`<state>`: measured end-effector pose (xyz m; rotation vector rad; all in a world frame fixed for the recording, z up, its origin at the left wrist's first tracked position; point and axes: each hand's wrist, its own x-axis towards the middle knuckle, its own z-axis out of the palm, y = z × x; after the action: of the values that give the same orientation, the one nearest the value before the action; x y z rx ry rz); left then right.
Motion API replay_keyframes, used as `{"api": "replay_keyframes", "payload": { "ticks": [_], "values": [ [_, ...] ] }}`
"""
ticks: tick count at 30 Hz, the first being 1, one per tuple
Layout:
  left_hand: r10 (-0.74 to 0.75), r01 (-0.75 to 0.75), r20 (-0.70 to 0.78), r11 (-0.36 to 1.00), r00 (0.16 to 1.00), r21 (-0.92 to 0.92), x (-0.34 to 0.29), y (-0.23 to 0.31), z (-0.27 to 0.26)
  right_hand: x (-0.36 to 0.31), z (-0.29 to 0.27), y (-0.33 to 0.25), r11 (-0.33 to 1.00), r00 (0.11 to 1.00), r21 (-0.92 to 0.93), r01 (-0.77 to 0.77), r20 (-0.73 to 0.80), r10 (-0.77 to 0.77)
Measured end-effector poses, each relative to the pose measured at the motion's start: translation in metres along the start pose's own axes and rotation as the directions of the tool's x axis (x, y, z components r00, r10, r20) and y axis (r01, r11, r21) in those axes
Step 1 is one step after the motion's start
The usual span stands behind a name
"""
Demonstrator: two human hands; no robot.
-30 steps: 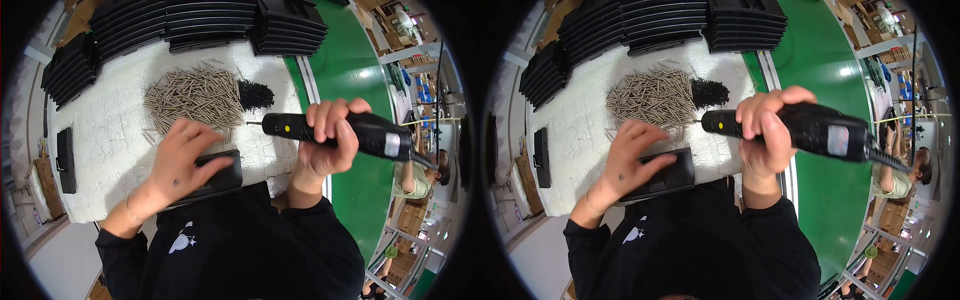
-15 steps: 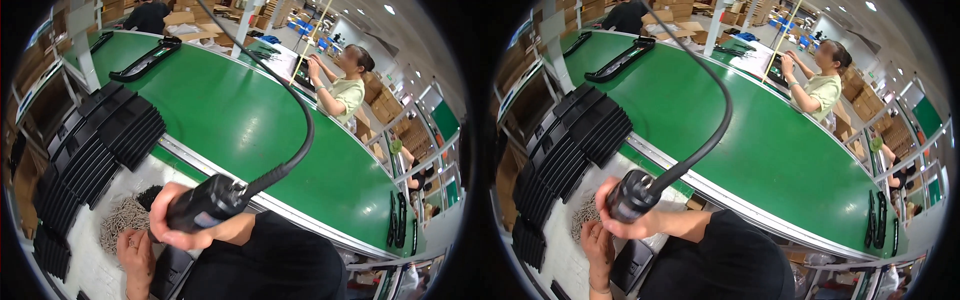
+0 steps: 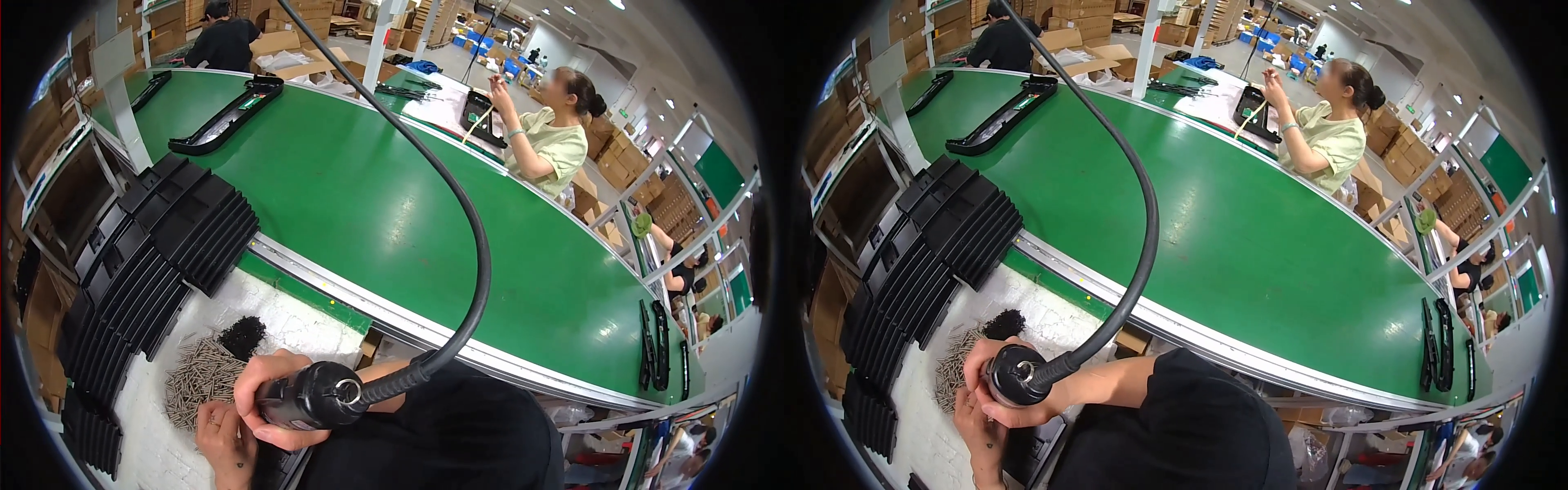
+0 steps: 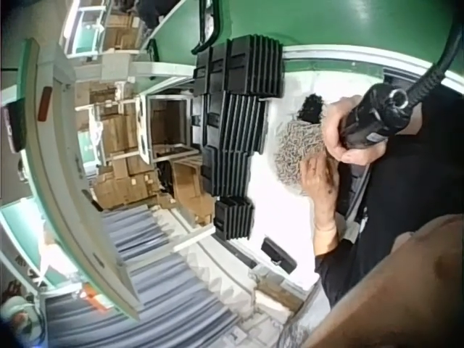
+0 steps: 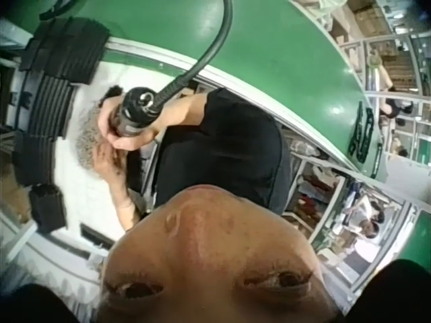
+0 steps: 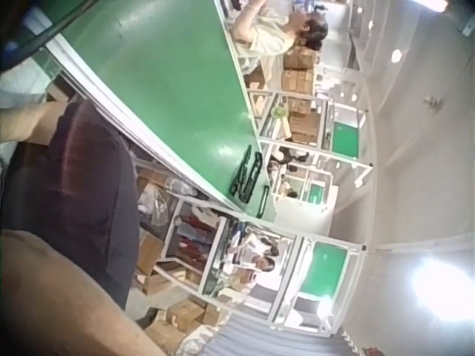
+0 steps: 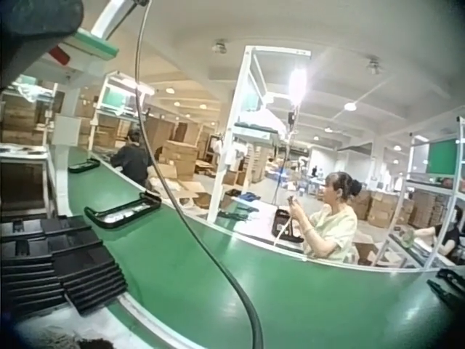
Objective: Use an electric screwdriver to fasten small screws into plastic housing components on an assembly line.
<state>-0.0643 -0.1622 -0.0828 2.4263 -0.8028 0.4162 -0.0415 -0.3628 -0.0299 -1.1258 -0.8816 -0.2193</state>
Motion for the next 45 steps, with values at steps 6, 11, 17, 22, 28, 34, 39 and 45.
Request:
{"api": "replay_keyframes", "payload": {
  "ticks": [6,11,17,22,28,34,39,45],
  "values": [
    [0.029,-0.03,-0.025,0.998,0.999,-0.047,-0.005,0.007,-0.002,-0.004,0.002,0.0,0.988,0.997,0.134,-0.071,0.024,0.068],
    [0.035,-0.04,-0.064,0.996,0.997,-0.081,-0.015,0.002,0.002,-0.003,0.014,0.0,0.942,0.989,0.316,-0.116,-0.05,0.138],
    [-0.064,0.058,-0.085,0.996,0.994,-0.071,-0.017,0.007,0.002,-0.012,0.011,0.005,0.942,0.977,0.287,-0.177,-0.065,0.203],
    [-0.068,0.066,-0.026,0.996,0.997,-0.063,-0.019,0.004,-0.001,-0.009,0.011,0.009,0.935,0.977,0.315,-0.163,-0.082,0.198],
    [-0.118,0.097,-0.154,0.986,0.981,-0.139,-0.015,0.008,-0.004,-0.008,0.009,0.008,0.927,0.977,0.34,-0.157,-0.086,0.197],
    [-0.246,0.218,-0.214,0.965,0.945,-0.144,-0.043,-0.023,-0.023,-0.007,0.01,0.003,0.914,0.968,0.36,-0.186,-0.094,0.234],
    [-0.201,0.214,-0.24,0.976,0.95,0.031,-0.082,-0.042,-0.043,-0.009,0.011,0.003,0.917,0.968,0.35,-0.191,-0.09,0.236],
    [-0.471,0.498,-0.24,0.865,0.849,0.064,-0.096,-0.053,-0.04,0.001,0.006,-0.003,0.801,0.909,0.481,-0.357,-0.019,0.416]
  ]
}}
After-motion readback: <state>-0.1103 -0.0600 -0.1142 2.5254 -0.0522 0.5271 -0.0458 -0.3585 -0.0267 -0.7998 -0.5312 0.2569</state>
